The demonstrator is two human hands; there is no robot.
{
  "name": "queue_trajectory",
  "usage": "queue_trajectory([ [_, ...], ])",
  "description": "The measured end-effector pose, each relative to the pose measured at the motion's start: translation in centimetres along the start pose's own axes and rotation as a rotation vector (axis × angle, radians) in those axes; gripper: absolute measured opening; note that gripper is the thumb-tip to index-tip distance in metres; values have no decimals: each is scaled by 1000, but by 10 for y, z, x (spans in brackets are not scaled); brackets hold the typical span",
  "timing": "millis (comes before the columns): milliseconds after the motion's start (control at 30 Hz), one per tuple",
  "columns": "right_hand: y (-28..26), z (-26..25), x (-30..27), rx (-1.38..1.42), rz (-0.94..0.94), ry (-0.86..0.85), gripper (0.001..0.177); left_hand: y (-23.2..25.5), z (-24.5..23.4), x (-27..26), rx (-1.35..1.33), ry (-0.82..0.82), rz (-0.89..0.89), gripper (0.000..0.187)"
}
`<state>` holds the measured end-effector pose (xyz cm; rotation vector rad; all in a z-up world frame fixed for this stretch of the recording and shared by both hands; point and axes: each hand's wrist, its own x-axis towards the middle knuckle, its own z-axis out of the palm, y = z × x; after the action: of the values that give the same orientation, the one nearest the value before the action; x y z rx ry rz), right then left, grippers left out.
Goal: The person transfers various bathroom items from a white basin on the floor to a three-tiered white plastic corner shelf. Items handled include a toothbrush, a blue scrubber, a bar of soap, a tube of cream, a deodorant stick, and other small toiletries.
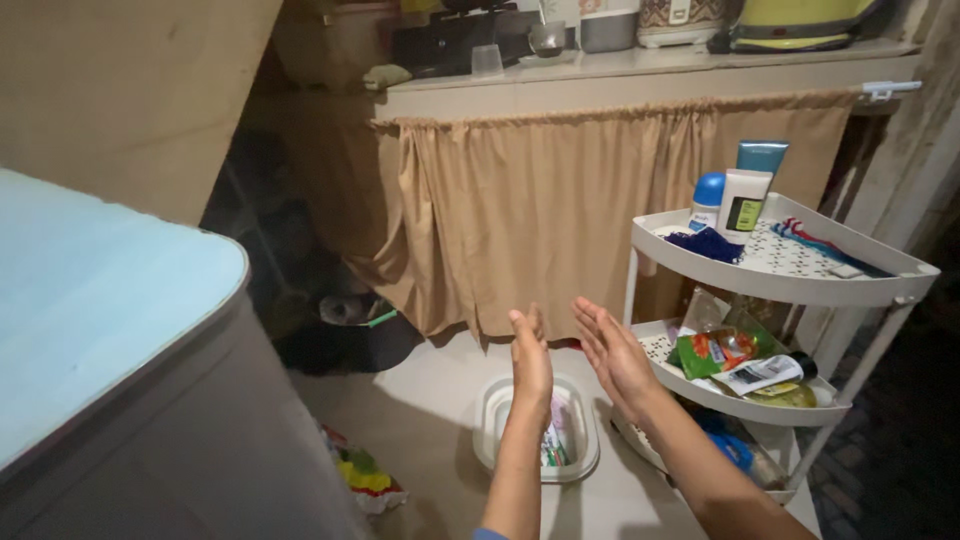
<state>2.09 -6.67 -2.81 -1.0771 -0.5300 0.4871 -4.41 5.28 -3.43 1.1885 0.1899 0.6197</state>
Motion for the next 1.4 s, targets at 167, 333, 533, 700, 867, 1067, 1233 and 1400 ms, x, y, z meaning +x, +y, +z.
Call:
queue_trajectory([
  [167,3,9,-2,-15,15,-20,62,11,-9,-3,40,38,-6,87],
  [333,5,8,1,-28,31,-13,62,16,-11,-11,63,47,-40,86],
  [533,12,3,4,-34,49,-15,62,6,-18,-10,45,37,-13,86],
  [700,19,-2,10,-18,59,-5,63,-6,-23,-1,37,39,-33,86],
  [867,43,-19,22,-45,112,22,63,-40,-35,13,-23,63,-63,87],
  [1067,122,-72,62,-13,180,45,61,-152,-72,46,-84,106,-119,87],
  [1233,179,-102,90,13,234,176,56,-218,-94,72,-44,170,-264,87],
  [1400,244,-141,109,-350,518,268,59,-285,-119,84,-42,217,-427,84],
])
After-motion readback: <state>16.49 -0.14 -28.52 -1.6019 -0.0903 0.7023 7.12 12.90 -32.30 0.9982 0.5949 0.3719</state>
